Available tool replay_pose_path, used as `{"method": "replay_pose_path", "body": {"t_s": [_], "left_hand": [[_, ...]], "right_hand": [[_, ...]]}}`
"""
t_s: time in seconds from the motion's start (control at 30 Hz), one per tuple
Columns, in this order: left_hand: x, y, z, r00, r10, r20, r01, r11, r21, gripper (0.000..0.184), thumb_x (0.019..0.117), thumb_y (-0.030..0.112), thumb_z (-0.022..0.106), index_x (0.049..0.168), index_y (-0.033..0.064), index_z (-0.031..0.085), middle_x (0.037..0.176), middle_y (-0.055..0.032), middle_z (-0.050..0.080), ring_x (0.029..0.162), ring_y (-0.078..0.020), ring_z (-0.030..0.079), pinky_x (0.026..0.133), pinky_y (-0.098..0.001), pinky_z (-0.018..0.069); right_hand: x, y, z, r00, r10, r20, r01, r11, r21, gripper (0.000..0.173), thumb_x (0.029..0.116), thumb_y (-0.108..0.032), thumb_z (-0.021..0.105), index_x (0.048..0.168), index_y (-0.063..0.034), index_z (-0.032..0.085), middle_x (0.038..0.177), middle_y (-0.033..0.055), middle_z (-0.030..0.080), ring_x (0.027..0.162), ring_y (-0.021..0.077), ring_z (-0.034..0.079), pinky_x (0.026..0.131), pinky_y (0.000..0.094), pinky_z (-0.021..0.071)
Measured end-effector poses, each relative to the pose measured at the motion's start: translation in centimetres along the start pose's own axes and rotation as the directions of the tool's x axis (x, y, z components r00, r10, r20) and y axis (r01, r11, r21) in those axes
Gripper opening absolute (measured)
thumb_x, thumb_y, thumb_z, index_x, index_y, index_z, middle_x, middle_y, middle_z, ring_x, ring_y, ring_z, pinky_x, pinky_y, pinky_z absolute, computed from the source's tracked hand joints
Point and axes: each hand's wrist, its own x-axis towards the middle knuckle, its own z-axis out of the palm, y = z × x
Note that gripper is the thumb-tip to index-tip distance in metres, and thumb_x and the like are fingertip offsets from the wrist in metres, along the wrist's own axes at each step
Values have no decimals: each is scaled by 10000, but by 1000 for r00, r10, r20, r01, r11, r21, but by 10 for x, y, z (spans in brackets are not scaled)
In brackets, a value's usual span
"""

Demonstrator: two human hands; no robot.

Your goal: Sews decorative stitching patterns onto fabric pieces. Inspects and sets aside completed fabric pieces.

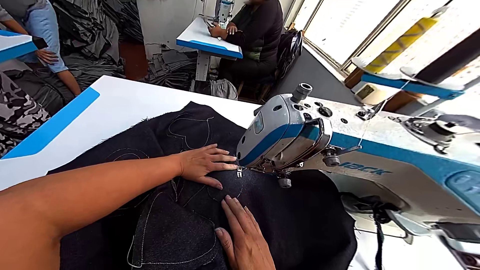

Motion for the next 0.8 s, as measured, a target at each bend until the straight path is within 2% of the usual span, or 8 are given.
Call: {"method": "replay_pose_path", "body": {"t_s": [0.23, 0.37, 0.47, 0.57, 0.63, 0.67, 0.73, 0.8], "left_hand": [[-2, 6, 1, 987, -159, -13, 159, 987, 16, 715, 1007, 638, 427, 1539, 162, 477, 1609, -89, 428, 1522, -314, 333, 1229, -578, 224], [-2, 22, 6, 940, -335, -65, 338, 940, 36, 720, 1009, 643, 419, 1532, 153, 486, 1612, -105, 420, 1514, -335, 344, 1211, -615, 235], [-2, 31, 8, 911, -407, -65, 410, 911, 41, 722, 1016, 641, 404, 1548, 157, 461, 1624, -111, 398, 1519, -335, 334, 1215, -618, 219], [-3, 33, 3, 920, -391, -36, 393, 919, 42, 678, 1032, 620, 379, 1561, 202, 449, 1651, -93, 354, 1542, -351, 278, 1207, -656, 189], [-3, 32, 0, 935, -354, -1, 354, 935, 14, 611, 1050, 587, 358, 1554, 257, 462, 1655, -37, 359, 1560, -333, 235, 1189, -713, 133], [-3, 30, 0, 941, -337, 19, 337, 942, 2, 600, 1055, 579, 352, 1557, 268, 457, 1653, -20, 363, 1565, -320, 227, 1185, -726, 111], [-3, 23, -2, 952, -303, 51, 304, 953, -8, 596, 1055, 575, 355, 1560, 273, 451, 1651, -8, 367, 1566, -309, 226, 1185, -728, 97], [-2, 17, -4, 958, -275, 80, 277, 961, -8, 596, 1052, 570, 371, 1567, 277, 438, 1657, -5, 355, 1570, -303, 214, 1191, -718, 90]], "right_hand": [[13, 43, -9, 991, -126, 35, 124, 991, 42, 609, 1096, -505, 289, 1361, -107, 666, 1423, 63, 640, 1356, 241, 578, 1149, 469, 442], [33, 95, -21, 944, -303, 128, 285, 948, 141, 453, 1105, -390, 366, 1363, -179, 672, 1444, -11, 625, 1379, 149, 547, 1175, 428, 417], [41, 107, -28, 916, -368, 157, 346, 926, 153, 411, 1088, -352, 423, 1345, -169, 687, 1422, -12, 642, 1367, 148, 560, 1169, 410, 426], [40, 72, -54, 960, -209, 186, 188, 974, 125, 446, 1082, -384, 419, 1263, -120, 729, 1294, 32, 718, 1237, 184, 665, 1046, 395, 533], [36, 33, -68, 995, -38, 88, 23, 986, 166, 507, 1078, -453, 399, 1187, -114, 759, 1176, 42, 754, 1094, 162, 720, 907, 359, 593], [35, 14, -69, 998, 36, 55, -45, 983, 176, 540, 1071, -485, 388, 1187, -109, 757, 1183, 51, 752, 1098, 176, 720, 901, 376, 596], [32, -15, -54, 988, 126, 84, -137, 981, 141, 666, 1049, -582, 363, 1302, -64, 697, 1347, 111, 680, 1273, 271, 637, 1048, 488, 518], [27, -25, -23, 986, 134, 98, -135, 991, 8, 821, 1023, -669, 307, 1384, -2, 623, 1465, 175, 585, 1390, 344, 534, 1157, 544, 406]]}}
